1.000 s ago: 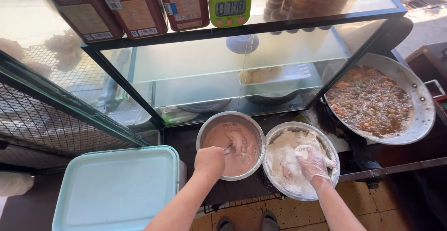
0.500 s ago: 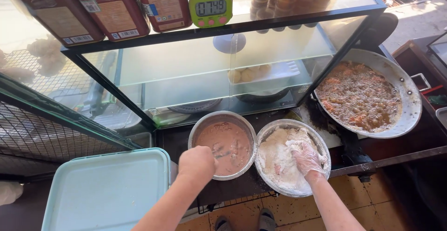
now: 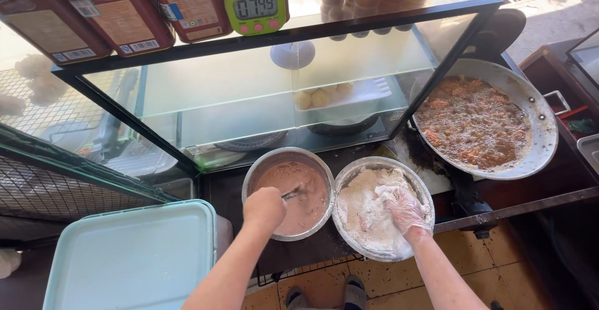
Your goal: Coating pieces of meat in flour before frying.
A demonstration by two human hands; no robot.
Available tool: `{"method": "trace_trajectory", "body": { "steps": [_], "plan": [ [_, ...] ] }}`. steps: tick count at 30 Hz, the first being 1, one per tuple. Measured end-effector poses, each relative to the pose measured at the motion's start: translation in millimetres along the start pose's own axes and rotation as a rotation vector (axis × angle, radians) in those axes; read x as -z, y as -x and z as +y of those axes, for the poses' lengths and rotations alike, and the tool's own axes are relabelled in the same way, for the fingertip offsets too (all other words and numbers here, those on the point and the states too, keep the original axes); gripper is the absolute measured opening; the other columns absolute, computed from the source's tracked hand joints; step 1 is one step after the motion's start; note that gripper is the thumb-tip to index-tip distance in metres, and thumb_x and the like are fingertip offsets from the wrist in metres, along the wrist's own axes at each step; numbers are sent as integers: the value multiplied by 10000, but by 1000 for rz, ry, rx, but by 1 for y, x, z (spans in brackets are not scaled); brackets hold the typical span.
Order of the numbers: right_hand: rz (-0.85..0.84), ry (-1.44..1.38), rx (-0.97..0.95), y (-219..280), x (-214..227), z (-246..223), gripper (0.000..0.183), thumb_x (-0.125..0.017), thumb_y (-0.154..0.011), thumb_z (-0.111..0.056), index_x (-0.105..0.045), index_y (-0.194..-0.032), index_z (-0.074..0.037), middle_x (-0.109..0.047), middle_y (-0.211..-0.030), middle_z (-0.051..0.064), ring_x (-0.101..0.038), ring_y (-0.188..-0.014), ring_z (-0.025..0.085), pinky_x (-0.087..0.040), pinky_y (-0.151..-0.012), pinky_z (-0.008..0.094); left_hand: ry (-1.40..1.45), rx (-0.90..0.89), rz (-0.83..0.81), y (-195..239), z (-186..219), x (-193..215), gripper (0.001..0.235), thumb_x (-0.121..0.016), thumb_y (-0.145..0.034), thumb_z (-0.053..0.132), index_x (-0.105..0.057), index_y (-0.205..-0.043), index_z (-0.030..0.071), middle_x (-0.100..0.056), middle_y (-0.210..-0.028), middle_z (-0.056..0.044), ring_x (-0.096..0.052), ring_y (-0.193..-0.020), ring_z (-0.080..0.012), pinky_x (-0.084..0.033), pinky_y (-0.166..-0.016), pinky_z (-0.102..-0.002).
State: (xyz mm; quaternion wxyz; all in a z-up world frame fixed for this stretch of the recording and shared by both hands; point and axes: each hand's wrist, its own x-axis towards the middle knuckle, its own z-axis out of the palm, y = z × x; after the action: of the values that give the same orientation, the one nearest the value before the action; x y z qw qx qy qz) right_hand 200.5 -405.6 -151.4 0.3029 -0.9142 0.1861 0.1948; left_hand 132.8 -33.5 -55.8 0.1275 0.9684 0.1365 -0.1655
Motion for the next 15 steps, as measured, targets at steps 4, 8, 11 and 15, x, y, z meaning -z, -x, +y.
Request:
{"method": "trace_trajectory", "body": {
  "steps": [4, 8, 11, 15],
  "plan": [
    [7, -18, 54, -7, -1, -1, 460, -677, -886, -526, -737, -1245, -245, -704, -1388, 201, -586, -1369, 424, -475, -1156, 560, -68, 11, 60, 7, -25, 12, 222, -678, -888, 242, -800, -944, 64, -776, -884, -182, -796, -922, -368, -643, -759, -476],
    [-29, -5, 71, -1, -5, -11, 478, -694, -865, -499, -734, -1254, -225, -705, -1381, 215, -597, -1359, 427, -488, -1142, 567, -129, -46, 49, 26, -25, 29, 184, -680, -883, 184, -799, -940, 56, -775, -886, -169, -796, -929, -353, -645, -763, -463],
    [-28, -65, 88, 27, 3, -35, 471, -704, -852, -461, -747, -1236, -191, -709, -1361, 239, -594, -1345, 465, -496, -1121, 598, -145, -119, 40, 35, -23, 17, 167, -693, -892, 204, -808, -941, 93, -767, -859, -161, -797, -896, -352, -650, -757, -467],
    [-49, -60, 112, 17, -3, -28, 465, -681, -858, -469, -744, -1239, -209, -719, -1360, 214, -595, -1350, 451, -496, -1125, 583, -243, -188, 12, 39, -18, -5, 104, -687, -859, 112, -772, -818, 68, -734, -734, -130, -788, -773, -320, -643, -674, -426]
  ]
}}
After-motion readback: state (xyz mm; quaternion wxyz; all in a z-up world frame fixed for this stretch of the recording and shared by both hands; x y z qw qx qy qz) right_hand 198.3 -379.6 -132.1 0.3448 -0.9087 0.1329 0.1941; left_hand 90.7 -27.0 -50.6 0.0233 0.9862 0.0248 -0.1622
